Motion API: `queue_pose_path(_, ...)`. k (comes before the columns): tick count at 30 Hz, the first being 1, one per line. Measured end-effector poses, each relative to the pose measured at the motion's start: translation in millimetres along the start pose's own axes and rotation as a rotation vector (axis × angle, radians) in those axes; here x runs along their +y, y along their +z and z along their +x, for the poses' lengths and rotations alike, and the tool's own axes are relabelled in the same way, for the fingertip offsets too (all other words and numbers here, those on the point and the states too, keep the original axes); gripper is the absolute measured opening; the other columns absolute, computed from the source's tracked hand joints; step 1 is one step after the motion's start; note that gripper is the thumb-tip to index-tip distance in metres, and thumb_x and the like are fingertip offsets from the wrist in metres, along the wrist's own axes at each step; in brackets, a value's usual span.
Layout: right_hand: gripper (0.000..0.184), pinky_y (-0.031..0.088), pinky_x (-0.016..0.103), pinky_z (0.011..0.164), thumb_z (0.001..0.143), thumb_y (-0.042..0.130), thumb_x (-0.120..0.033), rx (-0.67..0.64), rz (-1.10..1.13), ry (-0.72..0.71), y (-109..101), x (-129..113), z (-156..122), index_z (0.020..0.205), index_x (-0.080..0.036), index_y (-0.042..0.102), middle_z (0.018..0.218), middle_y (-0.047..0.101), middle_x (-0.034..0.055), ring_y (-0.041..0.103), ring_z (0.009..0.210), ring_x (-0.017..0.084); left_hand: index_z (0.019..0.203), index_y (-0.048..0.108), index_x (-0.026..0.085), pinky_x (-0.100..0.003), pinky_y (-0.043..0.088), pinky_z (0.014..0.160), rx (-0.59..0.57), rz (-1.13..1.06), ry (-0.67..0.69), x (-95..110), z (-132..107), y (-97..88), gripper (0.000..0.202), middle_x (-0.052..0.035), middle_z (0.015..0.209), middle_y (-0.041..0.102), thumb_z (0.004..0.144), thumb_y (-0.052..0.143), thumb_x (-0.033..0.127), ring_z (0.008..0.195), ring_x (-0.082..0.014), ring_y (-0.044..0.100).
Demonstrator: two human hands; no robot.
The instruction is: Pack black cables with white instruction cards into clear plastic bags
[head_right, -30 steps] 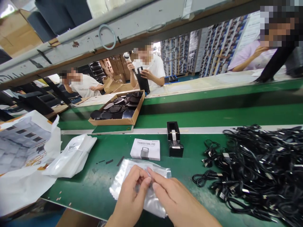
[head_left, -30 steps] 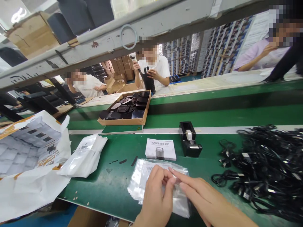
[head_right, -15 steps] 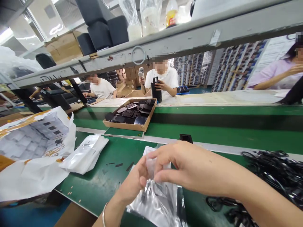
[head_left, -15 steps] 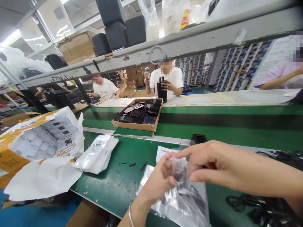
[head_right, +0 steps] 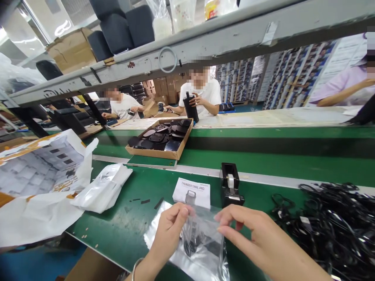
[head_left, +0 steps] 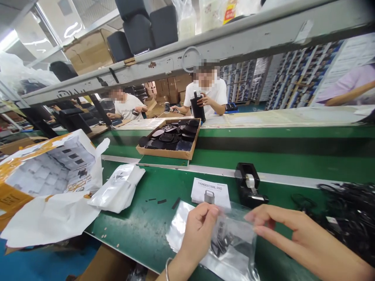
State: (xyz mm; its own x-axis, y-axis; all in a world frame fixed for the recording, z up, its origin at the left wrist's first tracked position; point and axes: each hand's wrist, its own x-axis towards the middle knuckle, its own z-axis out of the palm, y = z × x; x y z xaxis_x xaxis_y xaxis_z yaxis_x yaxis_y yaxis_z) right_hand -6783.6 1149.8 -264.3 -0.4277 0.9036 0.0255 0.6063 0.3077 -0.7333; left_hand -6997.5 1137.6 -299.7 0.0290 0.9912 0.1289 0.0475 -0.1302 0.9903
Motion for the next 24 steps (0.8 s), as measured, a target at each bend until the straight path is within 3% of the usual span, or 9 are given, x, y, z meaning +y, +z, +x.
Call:
queue_pose_path(2, 0.027, 0.049, 0.031, 0.08, 0.084, 0.052, -0.048, 0.021, 0.007, -0.02, 0.9, -3.9, 0.8, 0.075, -0.026, 0.064, 0.096, 0.068, 0.002, 0.062, 0.089, 0.023, 0.082, 0.065, 0.016, -0.025, 0.041, 0.066, -0.016, -0.011, -0.007, -1.7, -0.6, 1.5, 0.032, -0.0032, 0.078, 0.063, 0.08, 0.059, 0.048, 0.073, -0.0167, 0.054)
queue_pose_path(5, 0.026, 0.048, 0.029, 0.079, 0.084, 0.053, -0.046, 0.018, 0.005, -0.041, -2.4, -7.1, 2.5, 0.07, -0.027, 0.063, 0.1, 0.067, 0.0006, 0.061, 0.091, 0.022, 0.075, 0.064, 0.016, -0.024, 0.041, 0.061, 0.016, 0.011, -0.03, -1.7, -0.5, 2.4, 0.027, -0.0013, 0.071, 0.062, 0.073, 0.069, 0.043, 0.066, -0.0153, 0.053)
queue_pose_path(7, 0.024, 0.049, 0.029, 0.076, 0.084, 0.053, -0.045, 0.014, 0.022, -0.024, -3.0, -5.3, 3.3, 0.072, -0.026, 0.062, 0.099, 0.066, 0.0008, 0.06, 0.09, 0.021, 0.072, 0.066, 0.015, -0.025, 0.042, 0.064, 0.024, 0.057, -0.005, 0.0, -0.4, 2.0, 0.03, -0.0024, 0.068, 0.063, 0.084, 0.056, 0.042, 0.067, -0.0159, 0.055)
queue_pose_path(9, 0.021, 0.049, 0.03, 0.076, 0.08, 0.058, -0.044, 0.087, 0.091, 0.009, 0.4, -1.4, 3.9, 0.093, -0.028, 0.062, 0.1, 0.066, 0.0022, 0.06, 0.091, 0.022, 0.078, 0.069, 0.016, -0.026, 0.043, 0.07, 0.016, 0.057, 0.026, 1.4, -0.4, 1.8, 0.037, -0.0038, 0.072, 0.065, 0.091, 0.044, 0.04, 0.072, -0.0168, 0.057)
queue_pose_path(12, 0.065, 0.05, 0.031, 0.079, 0.068, 0.07, -0.035, 0.197, 0.23, 0.081, 12.6, 4.0, 4.7, 0.127, -0.027, 0.044, 0.109, 0.064, 0.0044, 0.059, 0.095, 0.022, 0.077, 0.068, 0.016, -0.024, 0.043, 0.066, 0.061, 0.007, 0.026, 0.2, 0.3, 3.0, 0.03, -0.0025, 0.071, 0.063, 0.088, 0.052, 0.039, 0.07, -0.0156, 0.056)
queue_pose_path(16, 0.025, 0.05, 0.031, 0.071, 0.08, 0.056, -0.042, 0.095, 0.323, 0.181, 31.4, 7.5, 6.2, 0.09, -0.021, 0.064, 0.087, 0.069, 0.0045, 0.062, 0.081, 0.022, 0.068, 0.06, 0.017, -0.02, 0.04, 0.056, 0.168, -0.143, -0.036, -5.2, 4.0, 3.7, 0.023, 0.0029, 0.064, 0.054, 0.071, 0.072, 0.036, 0.062, -0.0114, 0.049)
queue_pose_path(18, 0.034, 0.051, 0.031, 0.071, 0.085, 0.047, -0.049, 0.1, 0.469, 0.254, 39.5, 9.7, 6.1, 0.087, -0.02, 0.065, 0.084, 0.07, 0.0058, 0.063, 0.081, 0.023, 0.076, 0.061, 0.017, -0.021, 0.042, 0.06, 0.154, -0.221, -0.081, -7.0, 6.0, 2.6, 0.025, 0.0014, 0.07, 0.058, 0.069, 0.075, 0.036, 0.068, -0.0127, 0.052)
queue_pose_path(21, 0.041, 0.051, 0.032, 0.078, 0.081, 0.054, -0.052, 0.136, 0.732, 0.304, 51.7, 13.7, 4.9, 0.108, -0.021, 0.059, 0.097, 0.069, 0.0074, 0.063, 0.093, 0.024, 0.081, 0.063, 0.015, -0.023, 0.043, 0.065, 0.08, -0.254, -0.166, -8.4, 7.5, 1.2, 0.03, -0.0019, 0.075, 0.062, 0.069, 0.074, 0.04, 0.07, -0.0135, 0.055)
queue_pose_path(24, 0.034, 0.052, 0.03, 0.07, 0.076, 0.061, -0.05, 0.136, 0.679, 0.244, 62.2, 14.3, 4.9, 0.091, -0.019, 0.063, 0.081, 0.067, 0.005, 0.063, 0.078, 0.022, 0.068, 0.06, 0.015, -0.021, 0.041, 0.058, 0.154, -0.239, -0.18, -10.2, 8.0, 1.0, 0.031, 0.0012, 0.064, 0.057, 0.065, 0.077, 0.041, 0.062, -0.0113, 0.051)
